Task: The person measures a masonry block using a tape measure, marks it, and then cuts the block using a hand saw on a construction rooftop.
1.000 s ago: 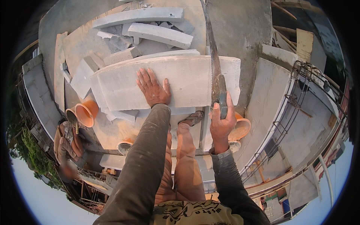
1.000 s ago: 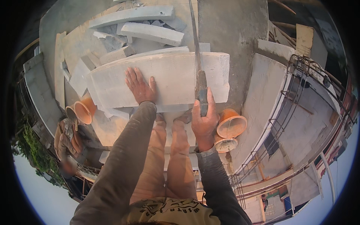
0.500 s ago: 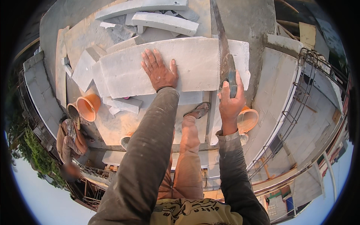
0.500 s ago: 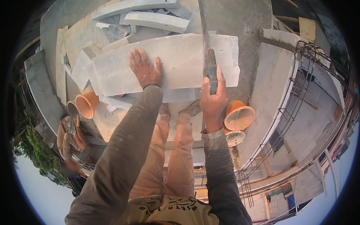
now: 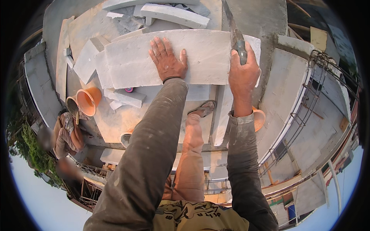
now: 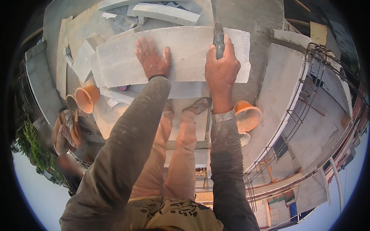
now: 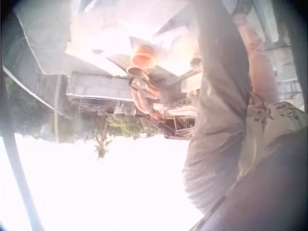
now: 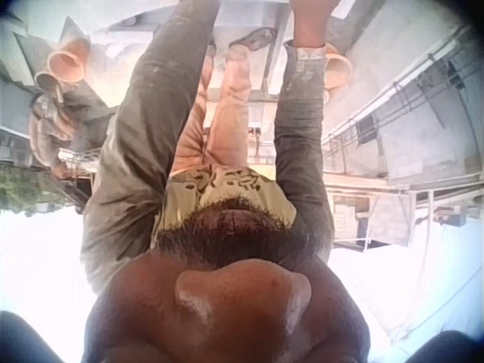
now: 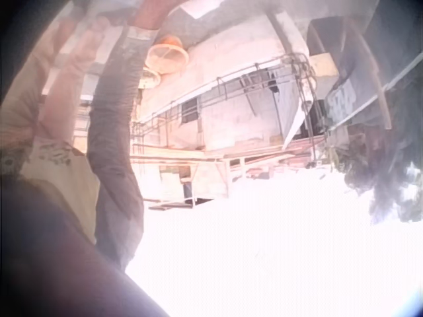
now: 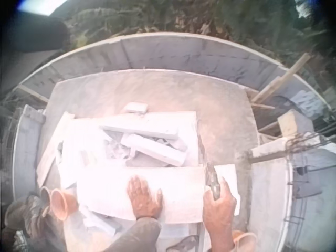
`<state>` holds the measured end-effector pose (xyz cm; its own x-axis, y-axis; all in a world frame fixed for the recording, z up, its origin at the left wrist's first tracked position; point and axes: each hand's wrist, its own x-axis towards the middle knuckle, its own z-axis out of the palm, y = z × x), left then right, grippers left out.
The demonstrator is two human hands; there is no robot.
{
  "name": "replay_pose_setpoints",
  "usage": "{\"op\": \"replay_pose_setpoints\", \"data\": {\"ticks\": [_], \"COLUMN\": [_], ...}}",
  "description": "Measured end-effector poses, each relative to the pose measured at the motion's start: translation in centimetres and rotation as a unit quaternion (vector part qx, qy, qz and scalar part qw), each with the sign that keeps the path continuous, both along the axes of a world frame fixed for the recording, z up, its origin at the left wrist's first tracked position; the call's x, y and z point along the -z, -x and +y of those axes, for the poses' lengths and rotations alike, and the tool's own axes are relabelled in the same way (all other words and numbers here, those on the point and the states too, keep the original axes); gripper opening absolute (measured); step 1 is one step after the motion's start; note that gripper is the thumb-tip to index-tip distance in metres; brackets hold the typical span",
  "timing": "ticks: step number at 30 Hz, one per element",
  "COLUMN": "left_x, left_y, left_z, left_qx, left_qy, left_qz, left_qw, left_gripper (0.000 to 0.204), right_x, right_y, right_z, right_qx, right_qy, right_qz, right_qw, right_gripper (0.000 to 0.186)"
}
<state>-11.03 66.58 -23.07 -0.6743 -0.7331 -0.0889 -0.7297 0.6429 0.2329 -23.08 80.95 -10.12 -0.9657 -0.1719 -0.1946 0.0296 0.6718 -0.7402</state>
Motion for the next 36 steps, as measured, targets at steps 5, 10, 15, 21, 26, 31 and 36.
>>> {"op": "replay_pose_setpoints", "data": {"ticks": [5,10,15,21,26,31,36], "left_x": [0.2,-0.6,-0.5,-0.5,-0.1,0.2,-0.1], "left_y": [-0.1,0.3,0.0,-0.3,0.2,-0.9,0.0], "left_z": [-0.5,0.0,0.0,-0.4,-0.1,-0.7,0.2], "left_qx": [0.007,0.006,0.007,0.002,0.011,0.003,0.017], "left_qy": [0.049,0.013,0.017,0.021,0.007,0.025,0.007], "left_qz": [-0.031,0.007,-0.045,-0.050,-0.040,-0.054,-0.038], "left_qw": [0.998,1.000,0.999,0.999,0.999,0.998,0.999], "left_gripper": [0.084,0.088,0.091,0.093,0.093,0.094,0.094], "right_x": [-2.1,-3.8,-3.1,-4.5,-2.7,-6.3,-2.0], "right_y": [-5.3,-1.5,-1.8,-4.8,-0.7,-8.0,0.5], "right_z": [3.9,1.7,3.3,4.7,1.9,7.5,1.0], "right_qx": [0.008,-0.011,-0.041,-0.017,-0.013,-0.049,0.001], "right_qy": [0.010,-0.040,-0.051,-0.012,-0.062,0.013,-0.022], "right_qz": [-0.030,-0.092,-0.097,-0.101,-0.133,-0.075,-0.154], "right_qw": [0.999,0.995,0.993,0.995,0.989,0.996,0.988], "right_gripper": [0.049,0.049,0.051,0.053,0.053,0.052,0.051]}}
